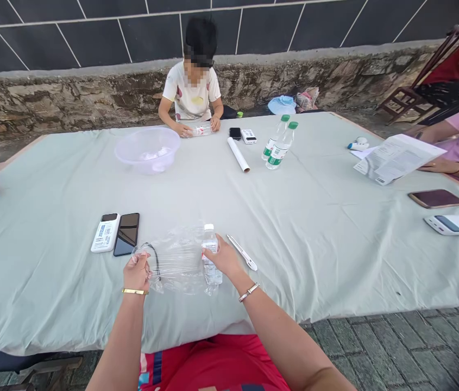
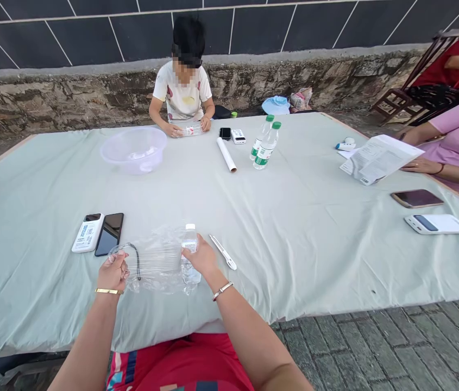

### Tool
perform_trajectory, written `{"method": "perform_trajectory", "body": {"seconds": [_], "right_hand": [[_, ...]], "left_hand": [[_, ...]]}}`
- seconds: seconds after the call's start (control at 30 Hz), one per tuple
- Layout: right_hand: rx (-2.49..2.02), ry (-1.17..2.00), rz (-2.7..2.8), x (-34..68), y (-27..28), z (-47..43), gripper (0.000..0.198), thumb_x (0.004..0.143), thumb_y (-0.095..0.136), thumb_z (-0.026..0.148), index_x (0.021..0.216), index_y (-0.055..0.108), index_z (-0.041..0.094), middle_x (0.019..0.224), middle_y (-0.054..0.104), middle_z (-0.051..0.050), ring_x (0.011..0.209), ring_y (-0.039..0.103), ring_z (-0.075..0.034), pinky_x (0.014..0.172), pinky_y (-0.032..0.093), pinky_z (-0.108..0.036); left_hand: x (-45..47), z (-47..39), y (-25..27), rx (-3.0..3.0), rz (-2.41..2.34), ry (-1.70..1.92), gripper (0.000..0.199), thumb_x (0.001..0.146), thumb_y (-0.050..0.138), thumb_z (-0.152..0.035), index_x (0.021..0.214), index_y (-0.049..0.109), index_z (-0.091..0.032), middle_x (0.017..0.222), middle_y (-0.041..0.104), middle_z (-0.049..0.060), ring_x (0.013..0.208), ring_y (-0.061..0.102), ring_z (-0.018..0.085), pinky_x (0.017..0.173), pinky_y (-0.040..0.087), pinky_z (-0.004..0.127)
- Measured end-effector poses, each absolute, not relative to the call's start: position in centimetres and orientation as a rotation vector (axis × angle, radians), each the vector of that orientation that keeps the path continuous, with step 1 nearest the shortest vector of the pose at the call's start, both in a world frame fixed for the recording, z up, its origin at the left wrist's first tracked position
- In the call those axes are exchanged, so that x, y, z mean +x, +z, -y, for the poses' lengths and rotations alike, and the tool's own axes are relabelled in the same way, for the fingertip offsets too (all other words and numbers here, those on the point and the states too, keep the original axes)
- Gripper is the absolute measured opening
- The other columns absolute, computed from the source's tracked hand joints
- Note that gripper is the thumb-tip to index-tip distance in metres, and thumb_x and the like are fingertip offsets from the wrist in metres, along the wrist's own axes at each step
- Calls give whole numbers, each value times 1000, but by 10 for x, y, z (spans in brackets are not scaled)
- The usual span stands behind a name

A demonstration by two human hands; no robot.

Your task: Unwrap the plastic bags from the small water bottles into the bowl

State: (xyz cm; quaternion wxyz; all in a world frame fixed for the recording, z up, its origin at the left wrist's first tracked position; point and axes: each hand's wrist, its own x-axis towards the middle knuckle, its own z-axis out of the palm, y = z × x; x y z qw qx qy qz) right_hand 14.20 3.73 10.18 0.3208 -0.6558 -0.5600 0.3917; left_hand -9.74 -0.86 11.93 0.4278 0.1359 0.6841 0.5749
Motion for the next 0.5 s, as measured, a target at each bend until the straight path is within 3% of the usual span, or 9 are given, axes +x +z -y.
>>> {"method": "perform_trajectory", "body": {"seconds": [0.13, 0.23, 0.37, 0.5], "right_hand": [[-1932, 943, 1757, 141, 113, -43, 34, 69, 67, 44, 92, 63, 19, 99, 64, -13, 89, 62, -28, 71, 40, -33], [-2016, 849, 1865, 144, 120, -42, 49, 73, 63, 50, 109, 60, 17, 106, 63, -17, 97, 61, -32, 74, 40, -35], [-2092, 817, 1949, 142, 125, -36, 84, 70, 59, 66, 134, 43, 12, 93, 69, -17, 91, 64, -33, 69, 40, -35], [-2063, 879, 1908, 141, 123, -35, 87, 67, 66, 57, 137, 41, 11, 75, 69, -11, 78, 65, -30, 65, 40, -34]], "left_hand": [[-100, 10, 117, 348, -1714, 1443, 33, 63, 74, -44, 65, 53, -18, 35, 31, -10, 33, 25, 5, 33, 21, 20], [-103, 11, 118, 364, -1714, 1448, 32, 62, 75, -43, 65, 54, -19, 35, 30, -10, 33, 24, 5, 33, 21, 20], [-100, 14, 123, 429, -1723, 1473, 31, 63, 74, -44, 65, 55, -20, 36, 30, -9, 34, 23, 5, 33, 21, 20], [-96, 13, 135, 486, -1705, 1512, 29, 64, 73, -42, 66, 56, -19, 36, 31, -9, 34, 24, 5, 33, 22, 20]]}}
